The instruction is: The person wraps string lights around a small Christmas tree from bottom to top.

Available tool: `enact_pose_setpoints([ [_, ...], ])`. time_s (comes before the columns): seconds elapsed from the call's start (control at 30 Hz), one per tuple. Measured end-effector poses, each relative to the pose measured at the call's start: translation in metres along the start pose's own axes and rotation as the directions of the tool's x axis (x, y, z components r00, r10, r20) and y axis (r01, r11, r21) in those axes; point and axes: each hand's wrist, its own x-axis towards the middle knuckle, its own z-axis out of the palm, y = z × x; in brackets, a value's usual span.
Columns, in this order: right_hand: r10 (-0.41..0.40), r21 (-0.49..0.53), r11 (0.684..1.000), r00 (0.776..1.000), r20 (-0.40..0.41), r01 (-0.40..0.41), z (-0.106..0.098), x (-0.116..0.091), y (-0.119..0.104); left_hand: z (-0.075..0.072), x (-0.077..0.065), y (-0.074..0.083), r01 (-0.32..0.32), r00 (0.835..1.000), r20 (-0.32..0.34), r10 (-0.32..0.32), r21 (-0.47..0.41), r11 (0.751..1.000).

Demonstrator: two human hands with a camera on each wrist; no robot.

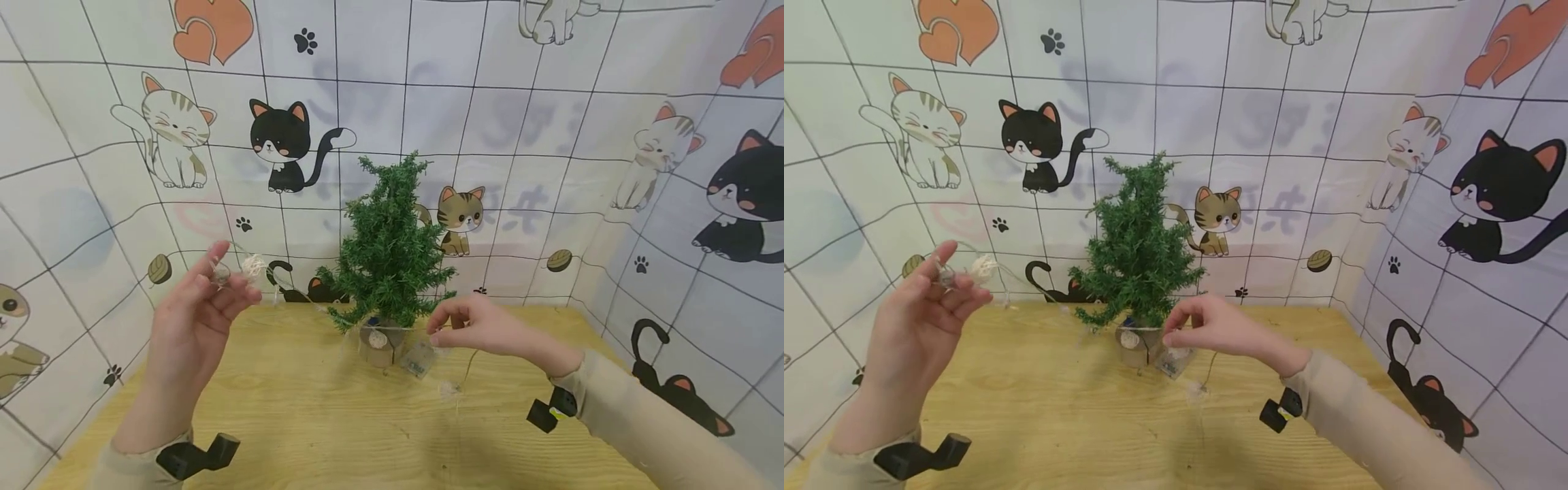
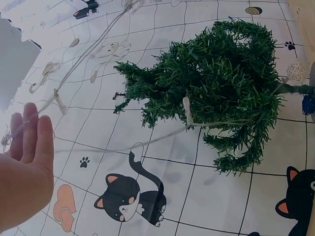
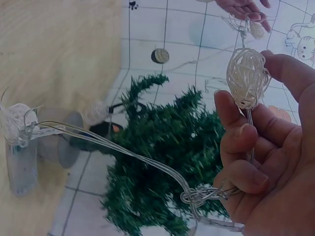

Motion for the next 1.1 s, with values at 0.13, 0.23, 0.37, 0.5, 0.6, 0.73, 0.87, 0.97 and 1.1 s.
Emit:
enact_pose_setpoints([
  [0.13,0.014,-0.032,0.999,0.999,-0.034,-0.016,-0.018,0.002,-0.007,0.007,0.009,0.001,0.003,1.0,-0.023,-0.001,0.085,0.996],
  [0.23,0.035,-0.065,0.997,0.997,-0.068,-0.039,-0.032,0.003,-0.016,0.013,0.017,0.002,0.025,0.999,-0.048,-0.016,0.192,0.981],
  [0.37,0.059,-0.148,0.986,0.993,-0.103,-0.074,-0.048,0.006,-0.03,0.02,0.025,0.005,0.036,0.999,-0.047,-0.019,0.397,0.917],
  [0.5,0.062,-0.251,0.963,0.988,-0.138,-0.096,-0.062,0.008,-0.043,0.027,0.032,0.01,0.017,0.999,-0.035,0.005,0.584,0.812],
  [0.6,0.083,-0.288,0.949,0.984,-0.157,-0.126,-0.071,0.008,-0.05,0.03,0.037,0.016,-0.002,1.0,-0.019,0.019,0.637,0.771],
  [0.73,0.078,-0.322,0.938,0.982,-0.17,-0.13,-0.083,0.009,-0.053,0.033,0.045,0.022,-0.012,1.0,0.013,0.004,0.691,0.722],
  [0.87,0.015,-0.402,0.91,0.979,-0.203,-0.097,-0.092,0.012,-0.054,0.038,0.055,0.024,0.031,0.999,0.003,-0.05,0.742,0.67],
  [0.97,-0.033,-0.48,0.874,0.975,-0.218,-0.078,-0.097,0.015,-0.056,0.045,0.056,0.023,0.063,0.996,-0.009,-0.091,0.783,0.619],
  [1.1,-0.057,-0.573,0.814,0.97,-0.235,-0.091,-0.108,0.018,-0.063,0.056,0.056,0.021,0.043,0.994,0.02,-0.109,0.837,0.546],
])
